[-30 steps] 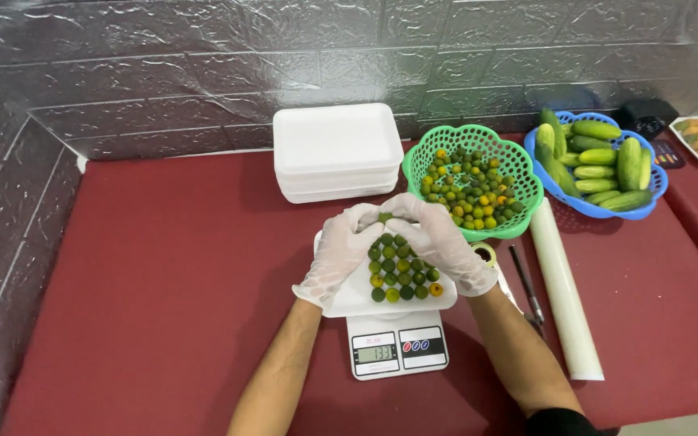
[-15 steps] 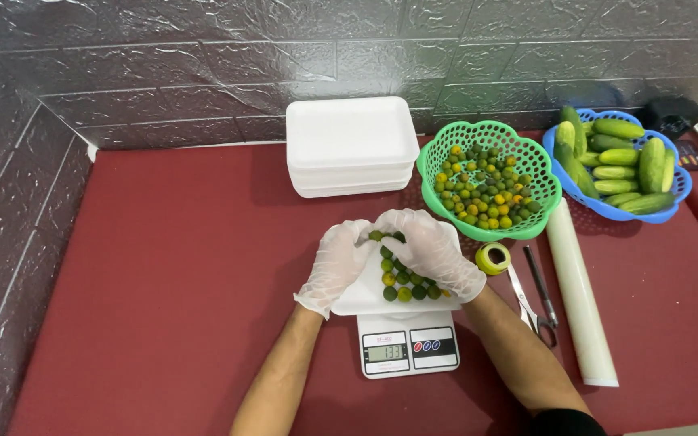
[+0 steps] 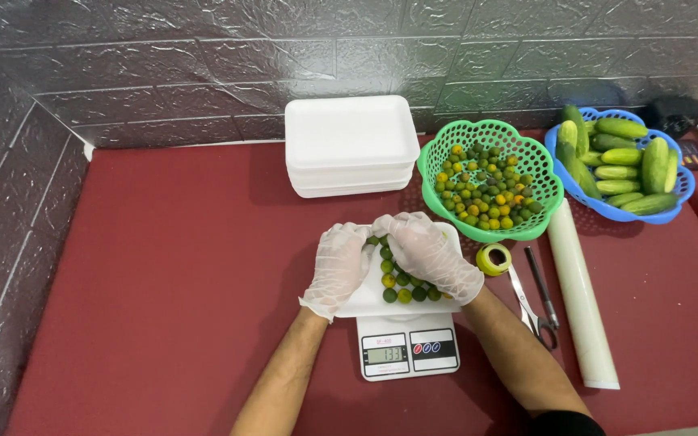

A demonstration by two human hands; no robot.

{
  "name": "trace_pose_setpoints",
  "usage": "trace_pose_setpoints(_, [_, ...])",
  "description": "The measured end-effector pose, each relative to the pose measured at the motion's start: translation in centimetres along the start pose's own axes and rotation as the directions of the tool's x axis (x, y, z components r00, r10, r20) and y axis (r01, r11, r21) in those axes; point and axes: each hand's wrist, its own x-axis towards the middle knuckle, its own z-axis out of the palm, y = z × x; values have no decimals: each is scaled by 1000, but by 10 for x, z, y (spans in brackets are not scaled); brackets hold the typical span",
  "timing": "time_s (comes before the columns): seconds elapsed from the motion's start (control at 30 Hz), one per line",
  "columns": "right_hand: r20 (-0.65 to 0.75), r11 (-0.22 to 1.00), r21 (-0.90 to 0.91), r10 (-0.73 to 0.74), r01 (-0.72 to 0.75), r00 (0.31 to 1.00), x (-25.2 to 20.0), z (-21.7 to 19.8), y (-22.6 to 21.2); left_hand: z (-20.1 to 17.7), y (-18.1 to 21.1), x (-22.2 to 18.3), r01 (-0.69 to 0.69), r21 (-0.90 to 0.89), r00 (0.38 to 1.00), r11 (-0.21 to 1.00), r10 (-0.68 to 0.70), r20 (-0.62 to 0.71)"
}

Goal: Arranging small green fruits in a precise grid pattern on a tray placed on a digital scale for weighing and packaging.

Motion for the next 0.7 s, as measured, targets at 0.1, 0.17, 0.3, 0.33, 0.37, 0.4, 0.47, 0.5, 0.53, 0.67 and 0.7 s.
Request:
trace_pose_setpoints(0.1, [-5,998,63,-4,4,1000,2,-6,0,-2,0,0,-2,-19,1000,1000,2,2])
trace_pose_setpoints(0.17, [4,999,45,-2,2,1000,2,-9,-1,6,-3,1,4,-19,1000,1000,-4,15])
trace_pose_setpoints(0.3, [-41,998,-62,-23,20,999,0,-2,1,7,-5,2,3,-13,999,1000,-3,46])
trace_pose_setpoints(0.33, [-40,998,-62,-23,20,999,-1,4,7,2,-3,2,3,-13,999,1000,-3,46])
trace_pose_setpoints(0.37, [-26,998,70,0,2,1000,-2,10,13,-4,-1,2,16,-18,997,1000,-14,82])
trace_pose_setpoints(0.4, [-10,979,201,20,-18,1000,-2,17,19,-9,1,2,29,-22,993,999,-26,117])
trace_pose_setpoints(0.47, [1,955,296,22,-21,1000,8,7,30,-9,-1,2,43,-19,990,999,-40,135])
trace_pose_setpoints(0.5, [12,921,388,22,-25,1000,13,2,36,-9,-2,3,57,-17,987,998,-54,153])
trace_pose_setpoints(0.53, [13,921,388,22,-25,1000,14,-1,45,-11,-2,3,57,-17,987,998,-54,153])
trace_pose_setpoints(0.67, [127,841,458,258,-287,958,18,-26,75,-15,-3,2,75,-42,985,996,-67,157])
trace_pose_setpoints(0.7, [95,806,507,301,-306,949,18,-35,81,-13,-4,2,79,-51,986,996,-70,148])
